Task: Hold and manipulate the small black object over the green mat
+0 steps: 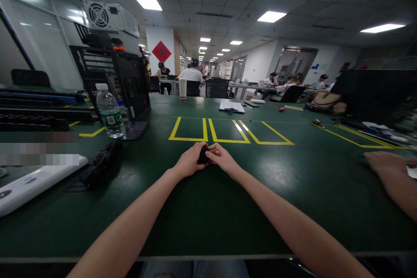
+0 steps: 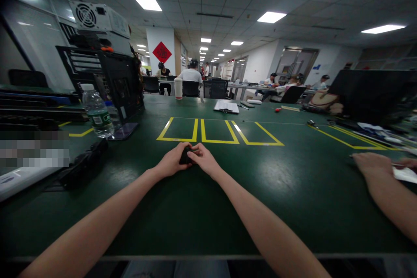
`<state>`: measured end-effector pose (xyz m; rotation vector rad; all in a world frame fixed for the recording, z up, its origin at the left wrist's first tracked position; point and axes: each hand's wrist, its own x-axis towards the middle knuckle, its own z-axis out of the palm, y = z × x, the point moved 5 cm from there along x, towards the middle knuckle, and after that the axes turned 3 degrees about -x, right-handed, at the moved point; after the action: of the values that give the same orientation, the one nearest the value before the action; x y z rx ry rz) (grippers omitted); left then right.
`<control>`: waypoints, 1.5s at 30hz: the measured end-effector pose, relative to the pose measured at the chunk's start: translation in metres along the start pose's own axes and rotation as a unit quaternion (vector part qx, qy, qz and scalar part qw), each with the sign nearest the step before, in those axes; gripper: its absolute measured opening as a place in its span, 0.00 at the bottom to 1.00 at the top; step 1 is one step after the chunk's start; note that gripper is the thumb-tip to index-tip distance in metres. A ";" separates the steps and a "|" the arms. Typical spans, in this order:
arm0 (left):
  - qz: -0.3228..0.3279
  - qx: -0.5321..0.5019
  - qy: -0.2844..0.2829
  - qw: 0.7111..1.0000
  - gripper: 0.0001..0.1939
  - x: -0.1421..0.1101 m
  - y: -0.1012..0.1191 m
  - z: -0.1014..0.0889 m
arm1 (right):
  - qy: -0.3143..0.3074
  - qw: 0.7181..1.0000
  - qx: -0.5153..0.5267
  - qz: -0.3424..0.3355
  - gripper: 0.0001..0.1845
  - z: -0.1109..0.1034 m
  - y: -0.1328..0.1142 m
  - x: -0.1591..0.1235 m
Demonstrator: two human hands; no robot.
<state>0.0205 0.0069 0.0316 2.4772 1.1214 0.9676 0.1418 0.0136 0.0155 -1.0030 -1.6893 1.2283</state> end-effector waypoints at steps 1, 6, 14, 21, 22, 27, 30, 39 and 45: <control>0.001 0.000 -0.001 1.000 0.32 0.000 0.000 0.000 | 0.002 1.000 0.000 0.004 0.15 0.000 0.001 0.001; -0.004 0.000 -0.001 1.000 0.32 0.000 -0.001 0.000 | -0.006 1.000 0.002 0.018 0.16 -0.001 0.001 0.001; 0.002 0.004 -0.001 1.000 0.31 0.000 0.000 0.000 | -0.007 1.000 0.018 0.004 0.13 0.003 -0.005 -0.002; -0.002 0.001 -0.004 1.000 0.32 0.001 -0.001 0.000 | 0.001 1.000 0.012 0.019 0.17 -0.001 0.003 0.003; -0.003 0.000 -0.005 1.000 0.32 0.001 -0.001 0.000 | -0.002 1.000 0.011 0.015 0.17 -0.002 0.001 0.002; -0.006 0.000 -0.006 1.000 0.31 0.002 -0.001 0.000 | -0.013 1.000 0.014 0.004 0.17 -0.001 -0.008 -0.003; -0.009 0.002 -0.006 1.000 0.32 0.002 -0.002 0.001 | -0.006 1.000 0.015 0.012 0.14 0.001 -0.005 -0.001; -0.011 0.006 -0.009 1.000 0.32 0.002 -0.005 0.001 | -0.025 1.000 0.010 0.013 0.20 -0.002 0.000 0.002; -0.005 0.010 -0.006 1.000 0.32 0.002 -0.004 0.002 | -0.016 1.000 0.021 0.006 0.17 0.000 0.001 0.002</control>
<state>0.0206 0.0115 0.0288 2.4871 1.1442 0.9420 0.1418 0.0153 0.0153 -0.9730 -1.6779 1.2891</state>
